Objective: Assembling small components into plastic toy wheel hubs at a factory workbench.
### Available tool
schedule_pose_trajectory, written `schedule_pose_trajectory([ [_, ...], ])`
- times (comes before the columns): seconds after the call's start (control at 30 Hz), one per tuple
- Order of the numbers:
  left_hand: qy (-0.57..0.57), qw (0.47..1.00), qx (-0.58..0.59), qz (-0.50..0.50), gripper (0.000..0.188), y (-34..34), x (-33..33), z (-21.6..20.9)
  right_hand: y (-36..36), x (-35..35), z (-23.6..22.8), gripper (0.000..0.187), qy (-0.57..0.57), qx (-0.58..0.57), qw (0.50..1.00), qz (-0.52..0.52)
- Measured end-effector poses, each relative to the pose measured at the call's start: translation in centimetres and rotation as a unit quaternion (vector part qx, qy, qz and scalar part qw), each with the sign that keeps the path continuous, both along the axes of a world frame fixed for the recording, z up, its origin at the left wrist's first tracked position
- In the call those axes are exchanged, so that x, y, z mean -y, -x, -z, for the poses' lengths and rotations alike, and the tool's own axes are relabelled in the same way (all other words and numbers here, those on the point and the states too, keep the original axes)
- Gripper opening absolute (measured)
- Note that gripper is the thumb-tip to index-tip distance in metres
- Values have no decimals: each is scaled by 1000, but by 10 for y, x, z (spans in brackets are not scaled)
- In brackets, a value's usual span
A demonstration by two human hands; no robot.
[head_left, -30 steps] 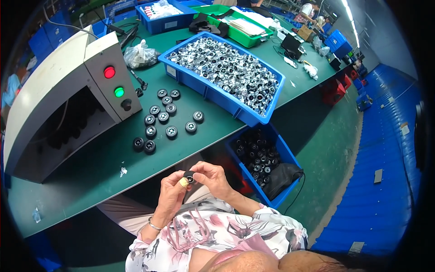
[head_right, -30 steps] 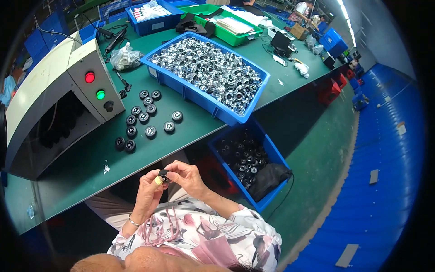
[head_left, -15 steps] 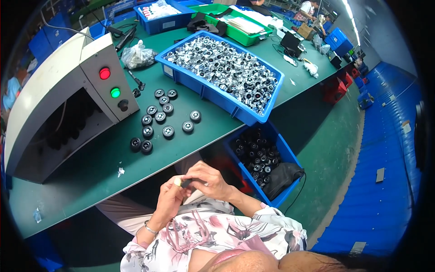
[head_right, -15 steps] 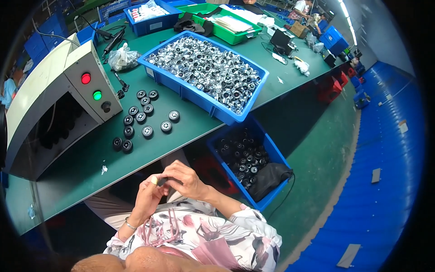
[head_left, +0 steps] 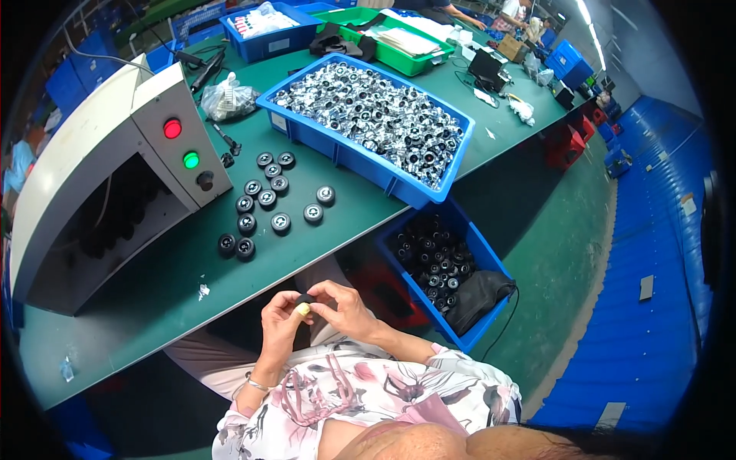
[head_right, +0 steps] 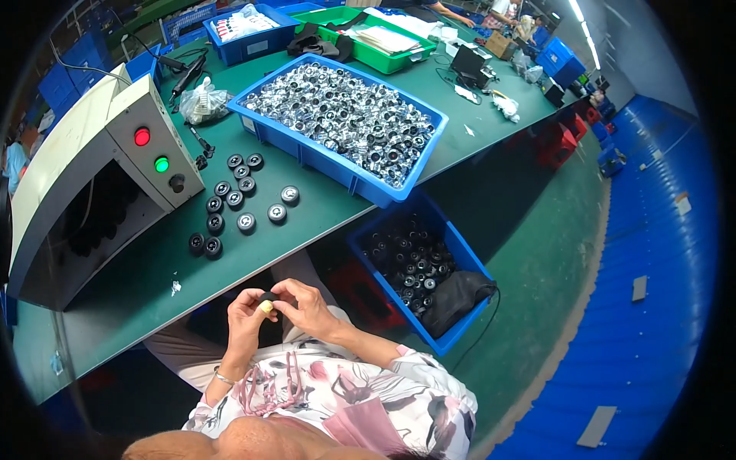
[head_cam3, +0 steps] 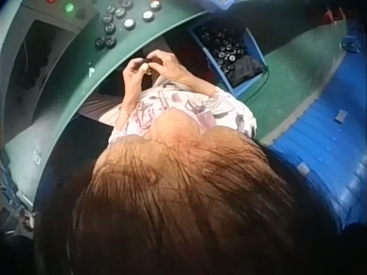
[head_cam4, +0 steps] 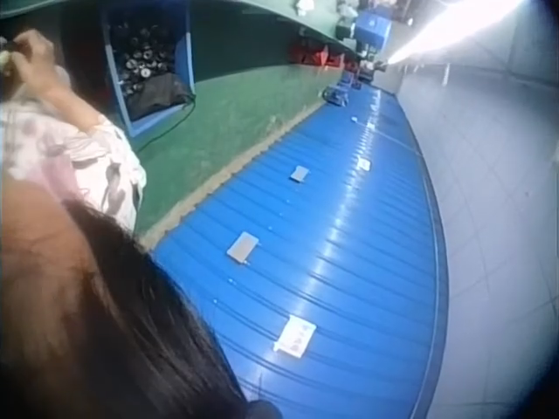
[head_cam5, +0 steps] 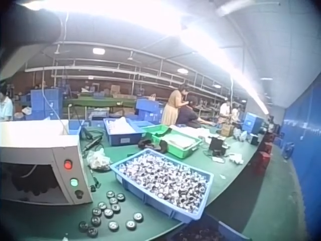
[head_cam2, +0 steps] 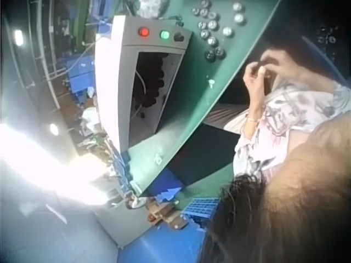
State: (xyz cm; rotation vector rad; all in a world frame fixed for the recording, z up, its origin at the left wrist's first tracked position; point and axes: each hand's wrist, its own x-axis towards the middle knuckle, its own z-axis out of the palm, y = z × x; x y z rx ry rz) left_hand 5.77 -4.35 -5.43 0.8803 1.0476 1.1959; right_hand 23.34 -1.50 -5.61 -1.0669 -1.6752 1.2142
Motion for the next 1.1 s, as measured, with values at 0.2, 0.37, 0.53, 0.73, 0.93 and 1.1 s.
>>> schedule_pose_trajectory([
  [0.2,-11,1000,-16,-17,15,0,3,6,2,0,9,25,52,-59,997,-24],
  [0.37,-7,999,-33,-17,12,3,6,18,4,2,18,23,130,-79,988,-30],
  [0.53,3,997,-48,-61,7,1,14,39,15,11,33,17,30,-40,999,21],
  [0.73,31,975,-212,-52,16,6,13,43,23,12,30,13,-23,26,998,54],
  [0.93,82,995,-53,-36,19,3,3,29,22,6,57,15,174,-125,976,48],
  [1.1,155,984,74,-38,23,7,8,34,15,6,49,16,229,-86,969,30],
])
